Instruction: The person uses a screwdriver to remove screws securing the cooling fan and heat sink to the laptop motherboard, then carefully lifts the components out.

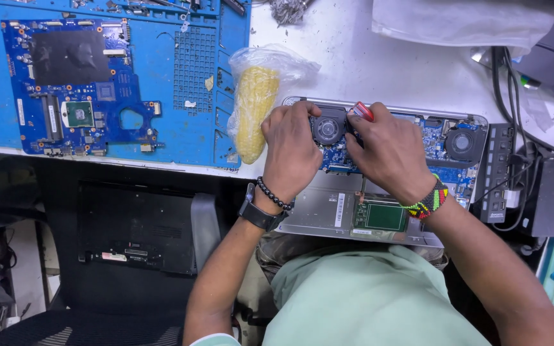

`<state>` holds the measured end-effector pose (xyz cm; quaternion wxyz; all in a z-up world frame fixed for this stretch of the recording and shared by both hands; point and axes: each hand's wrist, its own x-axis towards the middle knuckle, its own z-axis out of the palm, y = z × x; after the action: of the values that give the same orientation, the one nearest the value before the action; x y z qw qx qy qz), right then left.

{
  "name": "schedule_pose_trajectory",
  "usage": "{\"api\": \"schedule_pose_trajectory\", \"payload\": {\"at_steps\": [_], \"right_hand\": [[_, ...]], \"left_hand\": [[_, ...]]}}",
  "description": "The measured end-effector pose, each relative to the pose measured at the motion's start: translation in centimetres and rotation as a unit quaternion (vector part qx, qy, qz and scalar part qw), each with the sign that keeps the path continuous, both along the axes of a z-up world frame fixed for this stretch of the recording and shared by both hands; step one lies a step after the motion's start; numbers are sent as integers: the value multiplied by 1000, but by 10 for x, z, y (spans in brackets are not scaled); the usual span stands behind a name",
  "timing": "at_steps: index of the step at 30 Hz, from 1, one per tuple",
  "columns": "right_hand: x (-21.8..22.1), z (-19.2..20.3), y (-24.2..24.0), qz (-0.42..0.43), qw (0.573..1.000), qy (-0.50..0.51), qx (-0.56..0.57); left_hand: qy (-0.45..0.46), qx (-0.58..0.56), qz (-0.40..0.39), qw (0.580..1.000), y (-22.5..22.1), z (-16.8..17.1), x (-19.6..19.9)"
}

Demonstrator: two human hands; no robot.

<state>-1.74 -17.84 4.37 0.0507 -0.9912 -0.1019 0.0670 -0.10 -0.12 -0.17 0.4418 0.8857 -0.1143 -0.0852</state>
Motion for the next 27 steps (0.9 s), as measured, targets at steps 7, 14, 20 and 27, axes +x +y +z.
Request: {"api": "schedule_pose_trajectory", "payload": {"at_steps": [7,14,20,27], "right_hand": [[-5,-17,4,28,995,-31,-88],[-7,-18,1,-7,997,-67,-46],[-10,-29,-5,-28,997,-73,12],[-11,-33,-7,-41,995,-82,45]], "left_hand": [[-14,1,11,1000,-2,-7,-2],[-36,6,0,999,0,1,-3],[-57,66,-28,996,-1,3,-4],[-71,96,-11,993,-6,2,-5]]}}
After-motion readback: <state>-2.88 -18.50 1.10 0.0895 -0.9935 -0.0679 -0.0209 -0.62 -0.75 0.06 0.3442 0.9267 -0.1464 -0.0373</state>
